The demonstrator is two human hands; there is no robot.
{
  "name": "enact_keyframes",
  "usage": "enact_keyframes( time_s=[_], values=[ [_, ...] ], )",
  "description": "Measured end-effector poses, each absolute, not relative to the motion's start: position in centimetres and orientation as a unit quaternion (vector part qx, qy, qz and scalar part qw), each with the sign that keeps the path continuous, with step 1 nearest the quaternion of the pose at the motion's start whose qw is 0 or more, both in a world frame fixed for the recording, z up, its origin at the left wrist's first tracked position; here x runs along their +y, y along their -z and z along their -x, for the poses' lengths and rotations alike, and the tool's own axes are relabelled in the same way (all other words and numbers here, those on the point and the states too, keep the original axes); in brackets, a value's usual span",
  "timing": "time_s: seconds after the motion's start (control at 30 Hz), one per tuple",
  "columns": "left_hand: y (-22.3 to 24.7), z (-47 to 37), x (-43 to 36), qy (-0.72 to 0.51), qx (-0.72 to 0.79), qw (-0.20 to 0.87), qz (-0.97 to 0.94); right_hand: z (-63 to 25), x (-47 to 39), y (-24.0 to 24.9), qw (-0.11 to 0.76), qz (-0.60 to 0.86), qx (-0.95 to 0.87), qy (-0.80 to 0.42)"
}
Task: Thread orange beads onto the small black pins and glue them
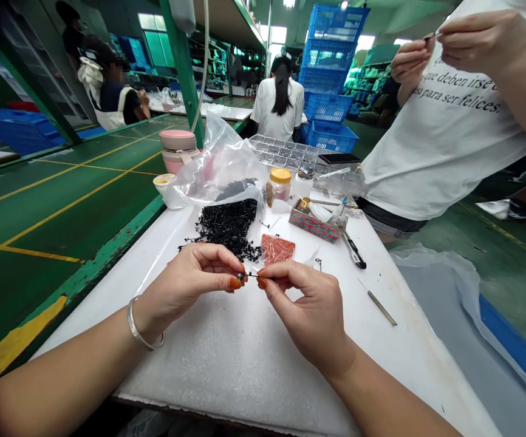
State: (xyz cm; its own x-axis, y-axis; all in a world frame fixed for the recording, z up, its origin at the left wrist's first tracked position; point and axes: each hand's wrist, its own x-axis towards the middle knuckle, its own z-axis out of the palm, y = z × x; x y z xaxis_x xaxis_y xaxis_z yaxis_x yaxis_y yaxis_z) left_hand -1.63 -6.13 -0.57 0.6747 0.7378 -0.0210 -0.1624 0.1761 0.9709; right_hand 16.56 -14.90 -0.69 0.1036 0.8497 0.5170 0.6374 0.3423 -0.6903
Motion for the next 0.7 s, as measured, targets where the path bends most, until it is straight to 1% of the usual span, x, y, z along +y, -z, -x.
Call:
enact_keyframes(
  time_s=[0.27, 0.7],
  values=[
    [0.94, 1.75, -6.03, -0.308, 0.25, 0.713, -0.578, -16.49, -14.97, 0.68, 0.487, 0.562, -0.659, -0.113],
    [0.83, 1.79, -6.12, -0.312, 0.246, 0.721, -0.568, -16.66, -14.83, 0.83, 0.477, 0.548, -0.663, -0.179]
  ],
)
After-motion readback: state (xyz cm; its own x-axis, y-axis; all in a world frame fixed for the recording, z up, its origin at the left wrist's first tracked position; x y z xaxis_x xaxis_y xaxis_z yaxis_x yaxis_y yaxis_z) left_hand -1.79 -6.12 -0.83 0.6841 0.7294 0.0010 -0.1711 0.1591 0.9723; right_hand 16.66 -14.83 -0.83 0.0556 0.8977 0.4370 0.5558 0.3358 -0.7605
